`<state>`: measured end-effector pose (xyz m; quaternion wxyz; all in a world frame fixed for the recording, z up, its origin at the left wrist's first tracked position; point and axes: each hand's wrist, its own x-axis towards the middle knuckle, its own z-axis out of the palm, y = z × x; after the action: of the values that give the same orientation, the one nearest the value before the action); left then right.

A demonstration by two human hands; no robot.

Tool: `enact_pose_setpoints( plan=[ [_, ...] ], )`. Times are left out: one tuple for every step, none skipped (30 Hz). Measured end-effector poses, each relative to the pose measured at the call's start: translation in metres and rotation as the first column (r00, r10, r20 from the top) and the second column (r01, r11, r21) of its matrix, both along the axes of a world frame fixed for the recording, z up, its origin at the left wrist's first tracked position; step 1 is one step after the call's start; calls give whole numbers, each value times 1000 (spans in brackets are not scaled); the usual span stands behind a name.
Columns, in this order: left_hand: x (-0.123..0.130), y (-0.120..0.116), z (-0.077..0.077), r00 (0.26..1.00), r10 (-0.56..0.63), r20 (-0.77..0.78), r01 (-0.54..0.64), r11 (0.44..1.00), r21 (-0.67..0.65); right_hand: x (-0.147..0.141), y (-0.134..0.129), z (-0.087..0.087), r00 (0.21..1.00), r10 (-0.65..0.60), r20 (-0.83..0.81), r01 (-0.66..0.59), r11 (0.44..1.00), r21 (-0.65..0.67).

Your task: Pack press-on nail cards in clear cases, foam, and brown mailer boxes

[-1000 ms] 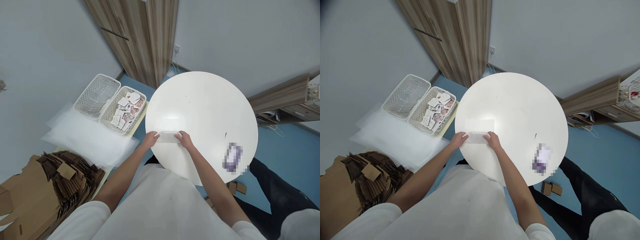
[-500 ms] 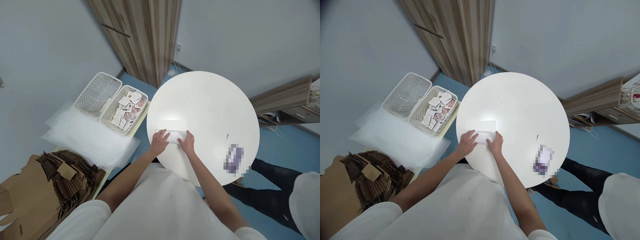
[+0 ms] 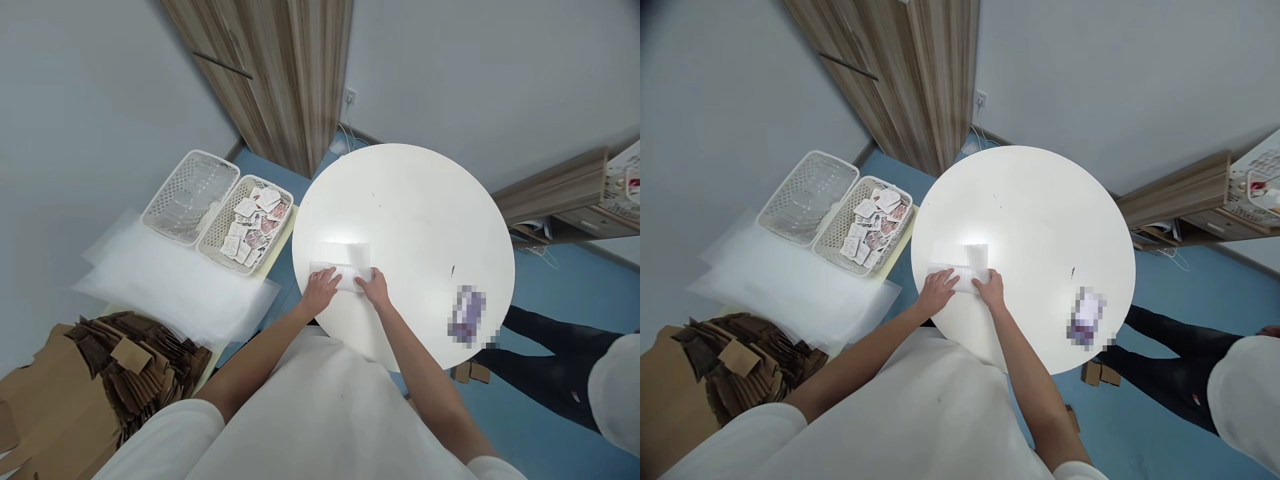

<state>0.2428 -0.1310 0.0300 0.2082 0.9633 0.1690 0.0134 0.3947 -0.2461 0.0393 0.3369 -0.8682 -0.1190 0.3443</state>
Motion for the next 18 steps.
enact_pose_setpoints(
  plan=[
    [0,0,0,1000,-2,-3,2,1000,-5,-1,-1,1,1000,-27,-12,28,1000,4],
    [0,1,0,1000,-5,-6,5,1000,-10,-1,-1,1,997,-64,-30,64,998,1],
    [-1,1,0,1000,-10,-10,10,1000,-13,-1,-2,2,993,-105,-51,105,994,-6],
    [-1,1,0,1000,-16,-15,16,1000,-16,-1,-3,2,988,-140,-70,139,990,-13],
    [0,2,0,1000,-23,-20,23,1000,-16,0,-3,2,983,-161,-90,160,987,-14],
    [0,3,0,999,-30,-25,30,999,-16,0,-3,3,980,-164,-111,165,986,-4],
    [1,3,0,999,-36,-30,36,999,-15,-1,-1,3,980,-151,-127,154,988,16],
    [2,3,0,999,-41,-33,40,999,-15,-2,0,4,983,-129,-130,136,990,42],
    [3,4,0,998,-45,-36,44,999,-15,-4,3,5,987,-104,-120,113,991,69],
    [4,4,-1,998,-48,-38,48,999,-14,-7,7,5,992,-79,-101,88,992,92],
    [4,4,-1,998,-51,-38,50,999,-14,-11,10,6,995,-53,-83,62,992,111],
    [5,4,-1,998,-52,-38,52,999,-14,-14,14,7,997,-24,-72,33,992,124],
    [6,4,0,998,-54,-36,53,998,-15,-17,18,8,997,7,-70,3,991,134],
    [6,4,0,998,-55,-32,55,998,-17,-20,20,9,996,38,-78,-26,990,139],
    [5,3,1,998,-54,-28,53,998,-21,-22,22,10,994,65,-93,-52,989,140],
    [4,2,3,999,-47,-23,47,999,-23,-23,23,11,990,88,-109,-72,988,136],
    [4,1,5,999,-38,-17,38,999,-21,-23,24,11,986,111,-123,-94,987,131],
    [2,-1,6,999,-32,-10,32,999,-16,-22,23,12,981,138,-134,-121,985,126]
  ],
)
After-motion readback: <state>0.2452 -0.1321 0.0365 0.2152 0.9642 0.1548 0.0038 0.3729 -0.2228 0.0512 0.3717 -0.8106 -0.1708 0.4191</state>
